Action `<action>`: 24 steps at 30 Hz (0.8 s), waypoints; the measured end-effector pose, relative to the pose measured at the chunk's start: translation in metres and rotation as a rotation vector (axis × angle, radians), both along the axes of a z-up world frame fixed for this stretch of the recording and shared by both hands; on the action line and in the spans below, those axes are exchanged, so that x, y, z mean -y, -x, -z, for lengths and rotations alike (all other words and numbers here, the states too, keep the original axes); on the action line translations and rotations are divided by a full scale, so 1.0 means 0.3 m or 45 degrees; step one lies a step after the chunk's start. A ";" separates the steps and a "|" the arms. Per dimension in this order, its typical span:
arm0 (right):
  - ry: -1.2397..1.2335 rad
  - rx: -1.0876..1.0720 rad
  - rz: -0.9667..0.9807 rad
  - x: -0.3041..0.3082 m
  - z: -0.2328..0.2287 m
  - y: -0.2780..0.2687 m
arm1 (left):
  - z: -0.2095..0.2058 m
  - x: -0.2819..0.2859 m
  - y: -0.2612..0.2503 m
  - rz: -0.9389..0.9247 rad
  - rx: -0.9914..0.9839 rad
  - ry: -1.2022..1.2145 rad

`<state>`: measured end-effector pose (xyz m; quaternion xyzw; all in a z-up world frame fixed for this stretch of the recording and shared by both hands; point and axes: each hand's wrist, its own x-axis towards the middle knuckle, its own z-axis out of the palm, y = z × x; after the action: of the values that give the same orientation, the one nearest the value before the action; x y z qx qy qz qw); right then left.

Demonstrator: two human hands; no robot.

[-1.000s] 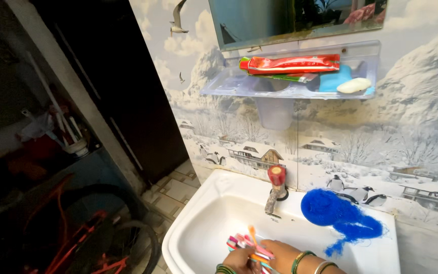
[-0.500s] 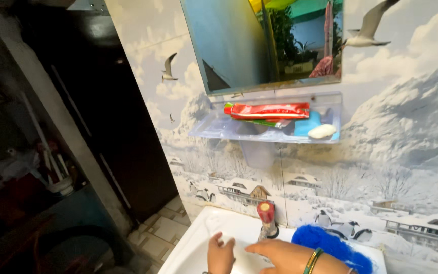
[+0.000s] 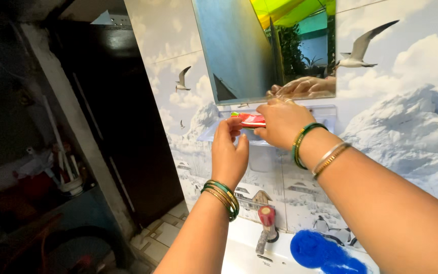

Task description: The person cleans a sink with a blue scouring pad, rinses it with water from a faucet, and then handles various toothbrushes, a toothpaste tube, and a clear plastic cup near the sink.

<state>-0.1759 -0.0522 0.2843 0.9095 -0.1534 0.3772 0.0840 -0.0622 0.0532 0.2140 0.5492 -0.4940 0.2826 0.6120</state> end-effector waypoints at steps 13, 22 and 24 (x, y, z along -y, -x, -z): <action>0.302 -0.253 0.260 0.088 0.004 -0.128 | 0.101 -0.060 -0.059 0.544 -0.728 0.168; 0.117 0.644 -0.412 -0.217 0.173 0.087 | 0.345 -0.204 0.022 1.237 -1.153 0.224; -0.265 0.324 -0.389 -0.268 0.290 0.084 | 0.368 -0.214 0.080 1.255 -1.333 0.214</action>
<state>-0.2010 0.0282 0.1971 0.8710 -0.0614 0.4793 -0.0885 -0.0863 0.1173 0.1037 0.2769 -0.3029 -0.2892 0.8648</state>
